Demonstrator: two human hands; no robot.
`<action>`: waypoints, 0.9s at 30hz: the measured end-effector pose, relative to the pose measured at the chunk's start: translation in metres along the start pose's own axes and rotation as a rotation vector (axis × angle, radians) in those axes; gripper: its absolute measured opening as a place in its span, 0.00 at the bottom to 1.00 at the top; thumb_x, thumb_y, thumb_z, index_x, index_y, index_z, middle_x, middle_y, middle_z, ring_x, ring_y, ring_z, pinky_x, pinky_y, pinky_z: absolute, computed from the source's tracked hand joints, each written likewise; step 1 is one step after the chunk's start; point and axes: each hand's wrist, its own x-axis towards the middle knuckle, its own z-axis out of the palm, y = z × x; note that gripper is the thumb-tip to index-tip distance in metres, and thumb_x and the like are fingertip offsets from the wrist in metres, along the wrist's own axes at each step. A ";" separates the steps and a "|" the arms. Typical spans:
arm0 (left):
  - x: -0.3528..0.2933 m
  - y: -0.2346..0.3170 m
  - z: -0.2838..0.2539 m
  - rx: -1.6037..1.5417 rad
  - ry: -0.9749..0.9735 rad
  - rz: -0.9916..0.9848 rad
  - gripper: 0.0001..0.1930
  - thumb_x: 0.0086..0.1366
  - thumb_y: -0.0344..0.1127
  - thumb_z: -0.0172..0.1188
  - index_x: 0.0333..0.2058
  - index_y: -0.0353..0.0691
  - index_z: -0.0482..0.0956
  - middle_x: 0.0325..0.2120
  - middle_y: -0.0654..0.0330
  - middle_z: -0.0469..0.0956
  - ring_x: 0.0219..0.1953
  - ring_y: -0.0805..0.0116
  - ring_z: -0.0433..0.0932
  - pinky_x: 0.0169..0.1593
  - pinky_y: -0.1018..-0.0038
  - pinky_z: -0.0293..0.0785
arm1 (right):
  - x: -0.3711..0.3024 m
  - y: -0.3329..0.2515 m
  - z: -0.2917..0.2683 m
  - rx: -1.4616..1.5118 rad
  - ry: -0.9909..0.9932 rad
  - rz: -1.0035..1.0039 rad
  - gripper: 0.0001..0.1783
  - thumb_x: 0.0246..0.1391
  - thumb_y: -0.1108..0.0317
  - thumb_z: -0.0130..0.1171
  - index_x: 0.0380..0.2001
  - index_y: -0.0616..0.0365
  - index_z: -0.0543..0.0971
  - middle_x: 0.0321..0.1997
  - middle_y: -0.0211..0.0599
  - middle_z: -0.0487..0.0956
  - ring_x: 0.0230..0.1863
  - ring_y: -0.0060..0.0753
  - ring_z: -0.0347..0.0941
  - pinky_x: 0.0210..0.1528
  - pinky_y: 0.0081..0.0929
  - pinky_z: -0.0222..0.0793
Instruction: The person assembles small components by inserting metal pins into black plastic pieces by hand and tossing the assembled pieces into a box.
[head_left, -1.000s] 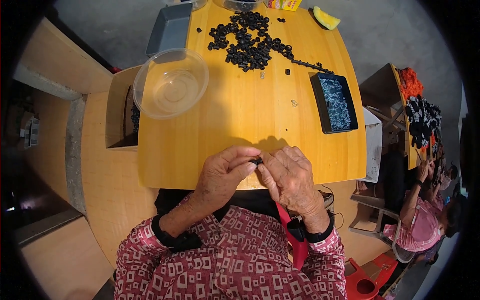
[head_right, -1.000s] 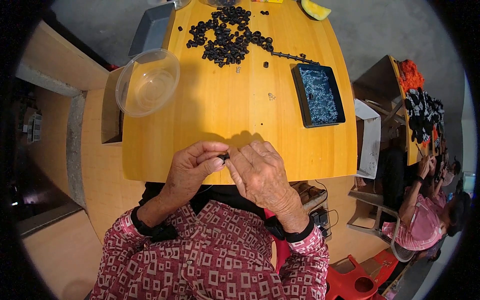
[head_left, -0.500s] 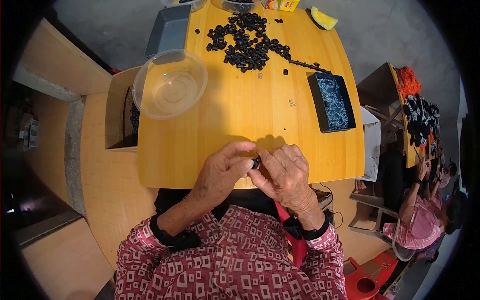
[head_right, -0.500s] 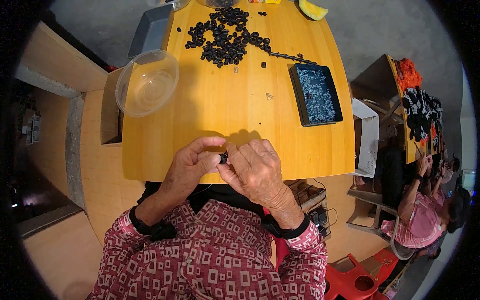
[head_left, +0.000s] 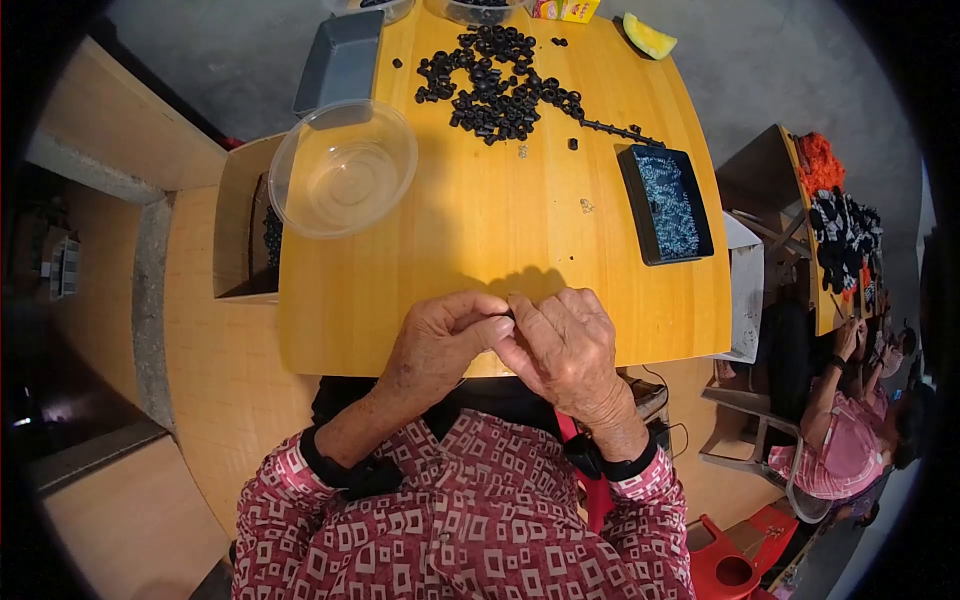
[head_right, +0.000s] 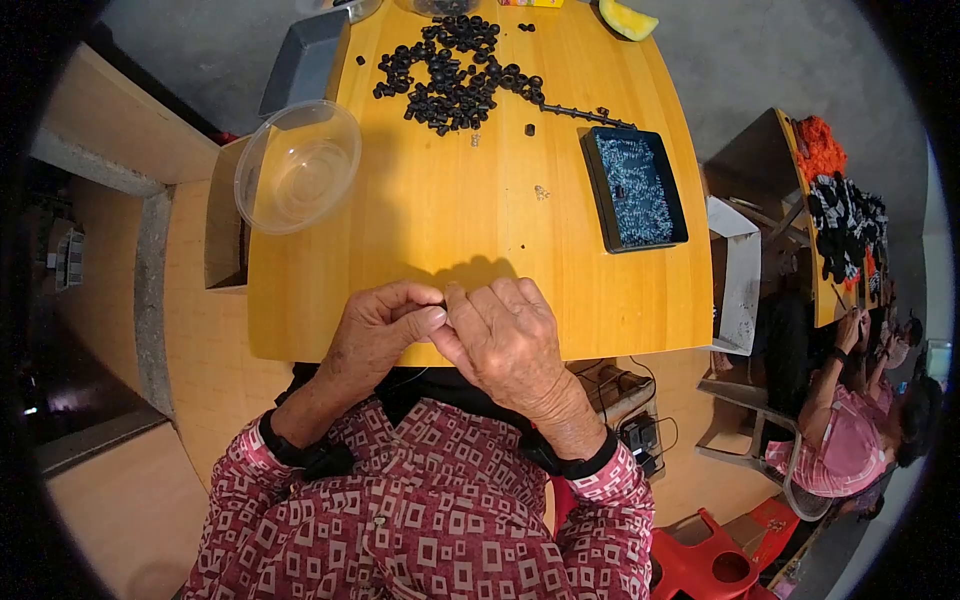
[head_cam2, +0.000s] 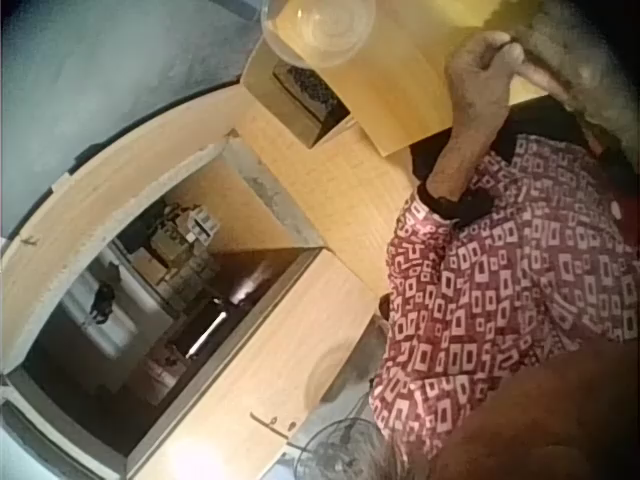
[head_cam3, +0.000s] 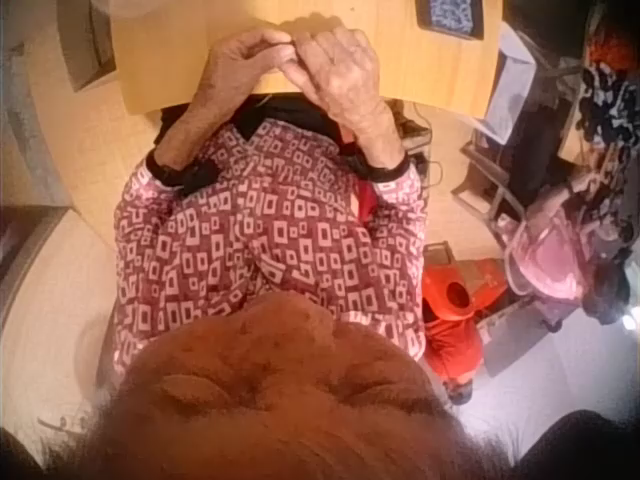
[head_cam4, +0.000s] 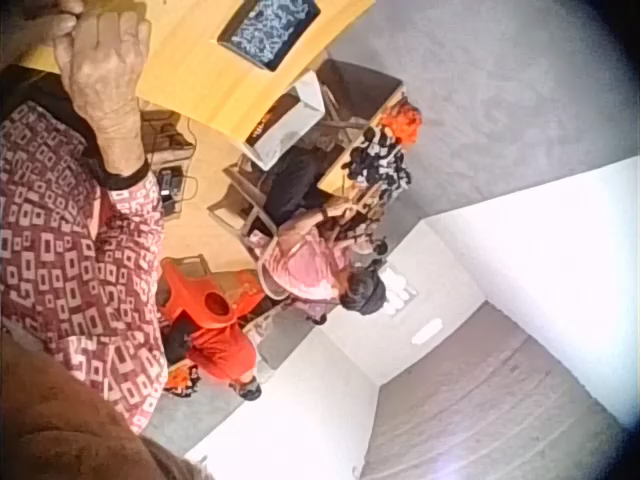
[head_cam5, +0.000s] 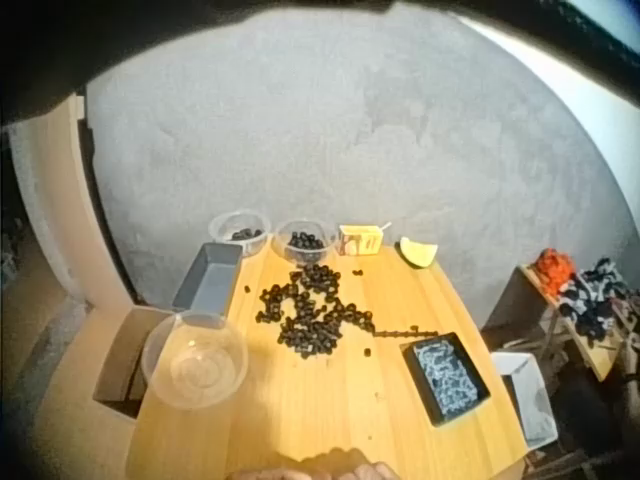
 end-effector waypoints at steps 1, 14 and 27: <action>0.000 -0.001 0.000 -0.001 0.000 0.000 0.07 0.67 0.27 0.60 0.40 0.30 0.79 0.32 0.66 0.79 0.37 0.81 0.74 0.43 0.80 0.73 | 0.000 0.001 -0.001 0.019 -0.002 -0.001 0.17 0.45 0.66 0.69 0.36 0.66 0.80 0.24 0.35 0.71 0.27 0.35 0.69 0.31 0.32 0.64; 0.003 0.003 -0.012 0.069 -0.085 -0.049 0.11 0.68 0.32 0.59 0.46 0.32 0.77 0.35 0.63 0.79 0.39 0.80 0.76 0.45 0.81 0.75 | -0.008 0.011 0.006 0.029 -0.048 -0.052 0.11 0.45 0.64 0.69 0.24 0.58 0.78 0.22 0.33 0.71 0.26 0.34 0.68 0.30 0.32 0.62; 0.008 0.022 -0.022 -0.203 -0.085 -0.218 0.14 0.68 0.32 0.61 0.50 0.33 0.78 0.40 0.59 0.81 0.45 0.70 0.81 0.51 0.77 0.78 | 0.037 0.032 -0.027 0.296 -0.093 0.124 0.14 0.48 0.69 0.68 0.39 0.63 0.81 0.29 0.41 0.78 0.32 0.40 0.74 0.36 0.34 0.73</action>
